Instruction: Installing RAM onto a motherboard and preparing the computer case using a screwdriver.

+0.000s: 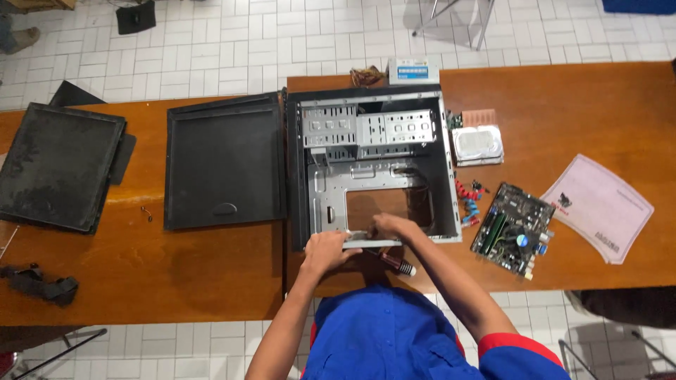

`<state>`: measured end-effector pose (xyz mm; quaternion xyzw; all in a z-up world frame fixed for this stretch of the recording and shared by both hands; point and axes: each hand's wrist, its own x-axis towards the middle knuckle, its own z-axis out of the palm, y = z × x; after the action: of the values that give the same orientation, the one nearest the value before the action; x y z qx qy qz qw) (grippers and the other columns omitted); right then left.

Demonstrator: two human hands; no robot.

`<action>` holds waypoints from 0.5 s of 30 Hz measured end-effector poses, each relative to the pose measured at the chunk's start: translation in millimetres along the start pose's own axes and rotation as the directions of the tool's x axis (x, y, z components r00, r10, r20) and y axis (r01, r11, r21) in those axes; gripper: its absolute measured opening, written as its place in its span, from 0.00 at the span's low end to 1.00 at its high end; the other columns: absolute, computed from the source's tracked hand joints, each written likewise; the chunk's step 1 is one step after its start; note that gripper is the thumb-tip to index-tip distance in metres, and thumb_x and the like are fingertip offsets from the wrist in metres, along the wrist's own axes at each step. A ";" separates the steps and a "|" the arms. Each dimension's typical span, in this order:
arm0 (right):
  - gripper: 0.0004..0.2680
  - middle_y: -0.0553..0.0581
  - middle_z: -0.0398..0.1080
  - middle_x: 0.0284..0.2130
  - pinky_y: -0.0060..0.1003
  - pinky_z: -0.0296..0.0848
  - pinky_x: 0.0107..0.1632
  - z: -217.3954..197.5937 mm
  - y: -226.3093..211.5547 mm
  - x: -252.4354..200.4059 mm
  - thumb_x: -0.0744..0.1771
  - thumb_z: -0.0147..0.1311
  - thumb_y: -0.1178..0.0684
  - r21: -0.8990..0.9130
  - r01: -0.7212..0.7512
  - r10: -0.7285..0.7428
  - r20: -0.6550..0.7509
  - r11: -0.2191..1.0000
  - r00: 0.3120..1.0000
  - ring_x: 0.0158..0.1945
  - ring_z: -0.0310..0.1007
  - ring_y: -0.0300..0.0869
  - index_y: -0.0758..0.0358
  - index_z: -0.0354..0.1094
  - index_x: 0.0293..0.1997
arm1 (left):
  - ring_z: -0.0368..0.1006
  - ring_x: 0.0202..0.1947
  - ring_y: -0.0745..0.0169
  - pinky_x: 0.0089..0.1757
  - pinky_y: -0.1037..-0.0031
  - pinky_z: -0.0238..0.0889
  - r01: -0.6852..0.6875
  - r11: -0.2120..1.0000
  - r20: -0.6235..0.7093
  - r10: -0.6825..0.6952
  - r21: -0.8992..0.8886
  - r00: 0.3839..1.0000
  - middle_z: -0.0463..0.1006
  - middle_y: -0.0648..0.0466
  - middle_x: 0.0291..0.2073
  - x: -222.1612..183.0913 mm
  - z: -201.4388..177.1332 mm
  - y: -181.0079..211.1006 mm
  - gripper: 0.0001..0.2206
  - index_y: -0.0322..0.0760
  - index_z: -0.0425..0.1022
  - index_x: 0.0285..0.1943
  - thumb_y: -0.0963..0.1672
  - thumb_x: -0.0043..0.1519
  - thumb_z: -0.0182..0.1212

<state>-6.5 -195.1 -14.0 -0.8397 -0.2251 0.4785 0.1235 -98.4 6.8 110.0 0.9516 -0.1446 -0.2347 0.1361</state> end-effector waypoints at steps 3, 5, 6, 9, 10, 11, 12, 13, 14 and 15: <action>0.10 0.66 0.79 0.42 0.52 0.78 0.50 17.3 22.5 33.2 0.62 0.64 0.49 -0.022 -0.028 0.028 0.008 0.999 1.000 0.49 0.79 0.57 0.58 0.80 0.44 | 0.80 0.49 0.55 0.46 0.62 0.72 -0.004 1.000 0.025 0.005 -0.010 1.000 0.82 0.58 0.44 3.2 -1.8 0.4 0.23 0.55 0.78 0.56 0.62 0.61 0.54; 0.09 0.62 0.80 0.40 0.50 0.79 0.49 17.1 20.2 33.5 0.61 0.65 0.48 -0.021 -0.038 0.038 -0.013 0.999 0.999 0.48 0.80 0.56 0.53 0.80 0.43 | 0.80 0.48 0.55 0.46 0.62 0.73 -0.016 1.000 0.009 0.016 0.009 1.000 0.82 0.57 0.44 2.0 2.7 -3.1 0.24 0.55 0.78 0.56 0.62 0.61 0.53; 0.08 0.59 0.81 0.39 0.49 0.80 0.48 17.2 20.3 32.7 0.60 0.65 0.48 -0.024 -0.048 0.047 -0.034 0.999 0.998 0.47 0.80 0.55 0.48 0.81 0.41 | 0.80 0.48 0.54 0.46 0.62 0.73 -0.026 0.999 -0.010 0.027 0.025 1.000 0.82 0.57 0.44 2.2 4.9 -4.1 0.24 0.55 0.78 0.56 0.62 0.61 0.53; 0.11 0.46 0.80 0.43 0.47 0.78 0.54 13.2 21.7 26.2 0.61 0.58 0.31 -0.051 -0.079 0.077 -0.046 0.996 0.996 0.51 0.79 0.49 0.30 0.79 0.43 | 0.81 0.45 0.54 0.43 0.62 0.73 -0.052 0.999 -0.075 0.053 0.014 0.996 0.82 0.57 0.40 4.8 17.7 -8.5 0.22 0.54 0.79 0.54 0.61 0.60 0.55; 0.11 0.46 0.80 0.43 0.47 0.78 0.54 8.5 15.6 14.6 0.61 0.58 0.31 -0.039 -0.086 0.084 -0.048 0.996 0.995 0.51 0.79 0.49 0.30 0.79 0.43 | 0.81 0.45 0.54 0.43 0.62 0.73 -0.063 0.998 -0.067 0.064 0.018 0.996 0.82 0.57 0.40 4.3 16.8 -8.5 0.22 0.54 0.79 0.54 0.61 0.60 0.55; 0.13 0.50 0.79 0.45 0.49 0.76 0.57 3.7 9.7 3.1 0.63 0.54 0.31 0.009 -0.105 0.105 -0.041 0.994 0.994 0.53 0.77 0.51 0.35 0.78 0.47 | 0.81 0.45 0.54 0.43 0.63 0.73 -0.059 0.998 -0.061 0.060 0.011 0.996 0.82 0.57 0.40 4.0 15.9 -8.4 0.22 0.54 0.79 0.54 0.61 0.60 0.55; 0.16 0.54 0.79 0.47 0.51 0.75 0.59 -1.3 4.2 -8.3 0.66 0.50 0.31 0.055 -0.123 0.125 -0.032 0.991 0.992 0.56 0.76 0.53 0.40 0.77 0.50 | 0.81 0.45 0.54 0.43 0.63 0.73 -0.055 0.998 -0.056 0.055 0.003 0.997 0.82 0.57 0.40 4.1 15.4 -8.2 0.22 0.54 0.78 0.54 0.61 0.60 0.56; 0.16 0.54 0.79 0.47 0.51 0.75 0.59 -11.8 -5.1 -26.2 0.66 0.50 0.31 0.067 -0.130 0.132 -0.034 0.989 0.991 0.56 0.76 0.53 0.40 0.77 0.50 | 0.81 0.45 0.54 0.43 0.63 0.73 -0.066 0.998 -0.049 0.066 0.007 0.997 0.82 0.57 0.40 4.9 15.7 -8.6 0.22 0.54 0.78 0.54 0.61 0.60 0.56; 0.19 0.59 0.77 0.50 0.51 0.71 0.62 -21.9 -14.5 -44.5 0.67 0.44 0.30 0.107 -0.141 0.142 -0.007 0.984 0.990 0.59 0.73 0.55 0.45 0.77 0.52 | 0.80 0.45 0.53 0.43 0.62 0.73 -0.065 0.998 -0.048 0.065 0.008 0.997 0.82 0.57 0.40 5.4 16.1 -8.7 0.21 0.54 0.78 0.54 0.60 0.60 0.56; 0.22 0.63 0.75 0.53 0.51 0.68 0.65 -32.2 -23.8 -62.8 0.69 0.38 0.30 0.148 -0.152 0.151 0.020 0.977 0.988 0.62 0.71 0.57 0.49 0.76 0.53 | 0.80 0.46 0.53 0.43 0.61 0.73 -0.063 0.998 -0.048 0.064 0.010 0.997 0.82 0.57 0.40 5.7 16.4 -8.8 0.21 0.54 0.78 0.54 0.60 0.61 0.56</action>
<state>-12.7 -205.4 59.4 -0.8407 -0.1246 0.5057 0.1479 -99.7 9.8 90.8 0.9524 -0.1725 -0.2067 0.1428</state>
